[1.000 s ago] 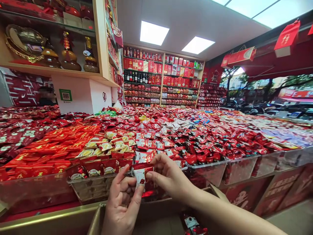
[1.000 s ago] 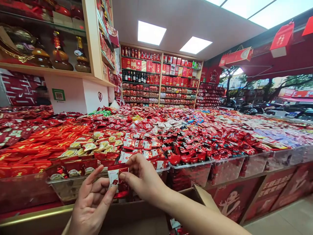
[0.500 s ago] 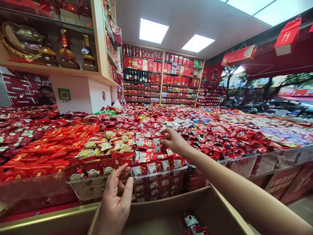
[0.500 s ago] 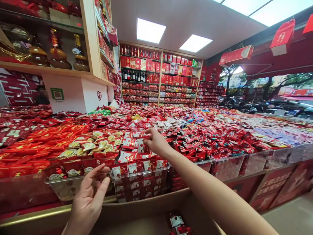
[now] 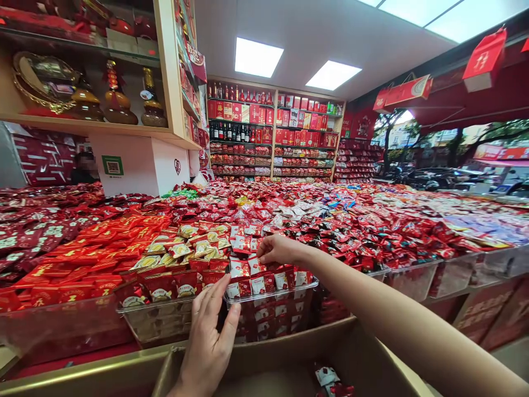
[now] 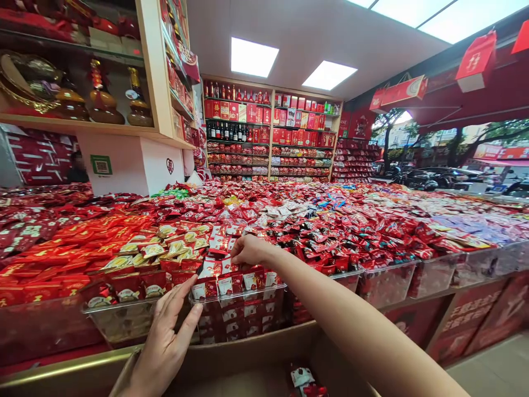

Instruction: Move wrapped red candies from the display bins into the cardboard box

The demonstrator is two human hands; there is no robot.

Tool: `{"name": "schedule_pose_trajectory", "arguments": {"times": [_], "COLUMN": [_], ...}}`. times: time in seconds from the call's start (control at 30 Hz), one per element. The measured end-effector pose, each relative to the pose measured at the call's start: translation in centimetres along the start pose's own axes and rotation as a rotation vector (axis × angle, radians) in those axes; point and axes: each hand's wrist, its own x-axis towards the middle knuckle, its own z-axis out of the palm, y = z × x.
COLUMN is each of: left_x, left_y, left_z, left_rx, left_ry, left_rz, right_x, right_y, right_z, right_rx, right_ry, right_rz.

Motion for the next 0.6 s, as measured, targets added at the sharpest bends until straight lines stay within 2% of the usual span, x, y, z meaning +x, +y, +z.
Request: {"name": "schedule_pose_trajectory", "arguments": {"times": [0.23, 0.43, 0.6], "left_x": [0.3, 0.4, 0.4], "left_y": [0.3, 0.2, 0.0], "left_z": [0.0, 0.2, 0.2], "left_rx": [0.014, 0.037, 0.049], "left_ry": [-0.010, 0.016, 0.012], "left_rz": [0.001, 0.008, 0.038], "right_x": [-1.0, -1.0, -0.6], "right_y": [-0.8, -1.4, -1.4], "right_z": [-0.5, -0.5, 0.0], "right_rx": [-0.226, -0.316, -0.321], "right_ry": [0.053, 0.083, -0.011], "right_rz": [-0.045, -0.130, -0.182]}}
